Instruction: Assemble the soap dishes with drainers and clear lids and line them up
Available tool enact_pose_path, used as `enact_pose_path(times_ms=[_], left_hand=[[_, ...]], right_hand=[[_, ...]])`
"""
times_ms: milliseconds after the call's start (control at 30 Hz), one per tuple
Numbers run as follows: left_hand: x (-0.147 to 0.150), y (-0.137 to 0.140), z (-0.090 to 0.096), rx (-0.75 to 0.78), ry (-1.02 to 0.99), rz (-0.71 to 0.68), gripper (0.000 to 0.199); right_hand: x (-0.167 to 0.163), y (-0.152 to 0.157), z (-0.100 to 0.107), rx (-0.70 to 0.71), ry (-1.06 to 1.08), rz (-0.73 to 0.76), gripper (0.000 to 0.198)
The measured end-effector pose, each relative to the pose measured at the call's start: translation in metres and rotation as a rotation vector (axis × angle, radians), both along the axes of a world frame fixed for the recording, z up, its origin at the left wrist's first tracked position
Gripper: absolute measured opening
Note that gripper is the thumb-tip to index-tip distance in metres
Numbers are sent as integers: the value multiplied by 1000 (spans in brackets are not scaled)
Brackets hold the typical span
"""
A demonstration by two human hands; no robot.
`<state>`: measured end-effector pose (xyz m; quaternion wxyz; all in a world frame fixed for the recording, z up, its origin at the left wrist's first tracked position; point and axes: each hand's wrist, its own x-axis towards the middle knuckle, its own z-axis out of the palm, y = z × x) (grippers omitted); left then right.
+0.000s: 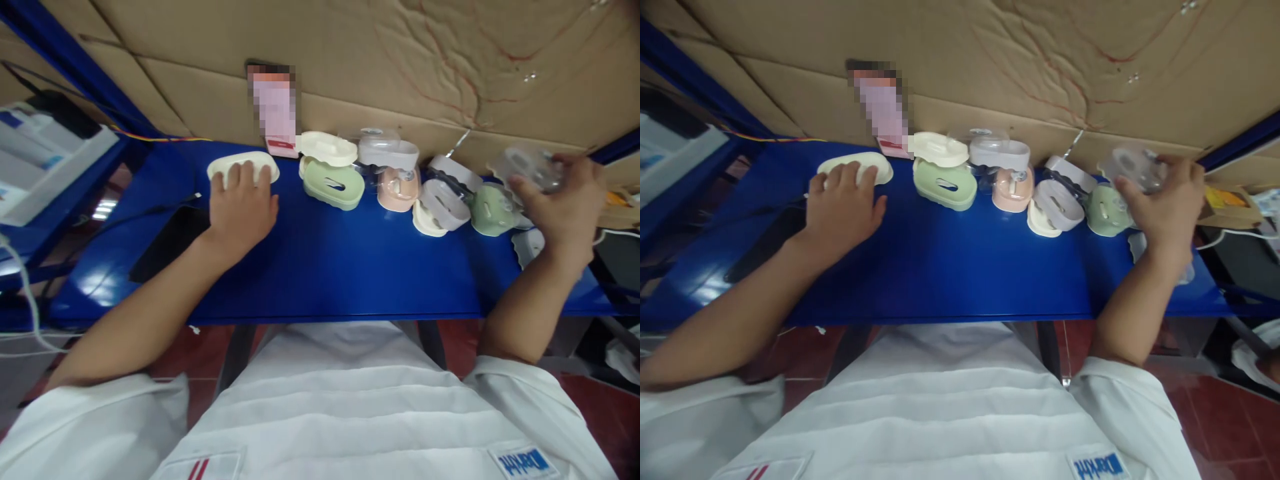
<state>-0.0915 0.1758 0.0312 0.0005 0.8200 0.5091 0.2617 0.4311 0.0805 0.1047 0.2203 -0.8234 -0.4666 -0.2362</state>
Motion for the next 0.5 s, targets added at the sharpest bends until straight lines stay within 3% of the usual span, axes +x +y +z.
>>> enact_pose_path(times_ms=[100,233,433,500], left_hand=[[-4,5,-3,-95,59,24,54],[0,-5,5,-217,194,56,48],[-1,-13,-3,-99,-12,-118,47],[2,-19,-2,-110,42,-96,45]], right_hand=[[2,3,-9,-109,93,-134,74],[-3,4,-11,-97,146,-190,65],[-6,9,-15,-218,189,-250,78],[-3,6,-17,-318,244,-215,92]])
